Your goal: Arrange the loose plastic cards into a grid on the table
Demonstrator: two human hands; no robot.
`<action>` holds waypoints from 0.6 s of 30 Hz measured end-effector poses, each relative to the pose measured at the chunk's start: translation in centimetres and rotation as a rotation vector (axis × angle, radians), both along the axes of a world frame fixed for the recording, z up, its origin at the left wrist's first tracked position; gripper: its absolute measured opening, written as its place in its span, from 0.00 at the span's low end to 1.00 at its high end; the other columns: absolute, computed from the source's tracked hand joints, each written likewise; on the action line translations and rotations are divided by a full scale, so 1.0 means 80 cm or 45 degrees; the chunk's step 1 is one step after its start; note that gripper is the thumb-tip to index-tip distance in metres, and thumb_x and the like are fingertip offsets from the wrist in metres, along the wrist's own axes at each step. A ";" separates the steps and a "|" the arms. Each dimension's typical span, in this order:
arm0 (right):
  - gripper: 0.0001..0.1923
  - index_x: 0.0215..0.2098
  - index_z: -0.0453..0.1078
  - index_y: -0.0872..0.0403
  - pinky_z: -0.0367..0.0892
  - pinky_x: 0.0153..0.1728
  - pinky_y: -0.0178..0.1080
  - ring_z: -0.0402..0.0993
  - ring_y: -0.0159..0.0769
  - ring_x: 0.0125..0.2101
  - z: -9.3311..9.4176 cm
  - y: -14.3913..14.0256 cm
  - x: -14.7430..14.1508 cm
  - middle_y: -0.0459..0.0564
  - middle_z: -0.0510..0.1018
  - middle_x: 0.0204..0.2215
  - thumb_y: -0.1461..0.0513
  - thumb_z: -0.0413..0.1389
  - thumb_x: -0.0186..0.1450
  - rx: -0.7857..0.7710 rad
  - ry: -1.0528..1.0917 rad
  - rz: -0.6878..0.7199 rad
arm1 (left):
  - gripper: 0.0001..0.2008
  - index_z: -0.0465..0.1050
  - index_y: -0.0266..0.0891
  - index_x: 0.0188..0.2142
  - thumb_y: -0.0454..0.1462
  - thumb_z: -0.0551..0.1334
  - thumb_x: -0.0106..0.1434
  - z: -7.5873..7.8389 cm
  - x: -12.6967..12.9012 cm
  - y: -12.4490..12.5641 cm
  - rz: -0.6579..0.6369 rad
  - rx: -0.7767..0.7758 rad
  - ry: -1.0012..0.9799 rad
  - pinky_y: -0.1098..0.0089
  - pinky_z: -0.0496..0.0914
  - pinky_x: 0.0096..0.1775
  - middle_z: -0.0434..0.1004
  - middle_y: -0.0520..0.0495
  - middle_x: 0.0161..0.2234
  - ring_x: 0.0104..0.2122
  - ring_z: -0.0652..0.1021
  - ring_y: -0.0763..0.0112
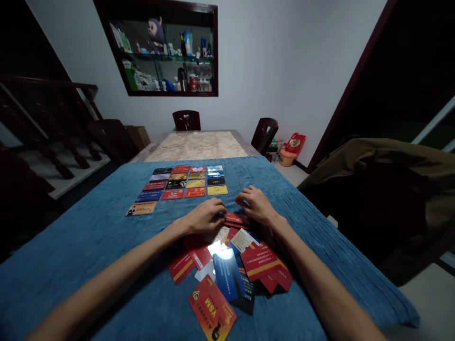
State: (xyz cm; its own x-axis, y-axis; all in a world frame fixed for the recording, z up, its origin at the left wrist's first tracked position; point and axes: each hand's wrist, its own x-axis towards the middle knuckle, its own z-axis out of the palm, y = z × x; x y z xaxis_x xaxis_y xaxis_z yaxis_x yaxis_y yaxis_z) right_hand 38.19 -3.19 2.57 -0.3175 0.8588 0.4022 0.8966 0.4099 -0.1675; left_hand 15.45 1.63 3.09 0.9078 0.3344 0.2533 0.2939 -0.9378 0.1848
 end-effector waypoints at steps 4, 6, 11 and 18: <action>0.08 0.36 0.77 0.53 0.62 0.38 0.39 0.68 0.39 0.35 0.003 -0.006 0.011 0.52 0.79 0.32 0.63 0.54 0.68 -0.023 0.053 0.126 | 0.05 0.75 0.37 0.35 0.33 0.60 0.63 0.004 0.015 -0.004 -0.029 -0.044 0.079 0.65 0.68 0.47 0.77 0.43 0.41 0.44 0.75 0.62; 0.08 0.36 0.77 0.53 0.62 0.39 0.40 0.68 0.39 0.35 0.003 -0.009 0.014 0.52 0.80 0.32 0.63 0.54 0.67 -0.049 0.075 0.162 | 0.06 0.76 0.37 0.36 0.34 0.60 0.63 0.004 0.018 -0.005 -0.041 -0.082 0.097 0.66 0.68 0.47 0.77 0.43 0.43 0.45 0.75 0.62; 0.08 0.35 0.77 0.53 0.63 0.42 0.43 0.70 0.40 0.37 0.001 -0.013 0.020 0.51 0.81 0.34 0.65 0.54 0.63 -0.184 0.092 0.171 | 0.07 0.77 0.39 0.37 0.34 0.61 0.60 -0.002 0.019 -0.001 -0.070 -0.151 0.117 0.66 0.68 0.48 0.77 0.44 0.42 0.44 0.75 0.62; 0.09 0.35 0.77 0.53 0.63 0.45 0.43 0.73 0.40 0.38 0.000 -0.018 0.013 0.50 0.79 0.33 0.63 0.54 0.63 -0.397 0.096 0.180 | 0.07 0.78 0.38 0.37 0.35 0.61 0.61 -0.009 0.019 0.004 -0.070 -0.149 0.119 0.66 0.68 0.48 0.77 0.43 0.42 0.43 0.75 0.62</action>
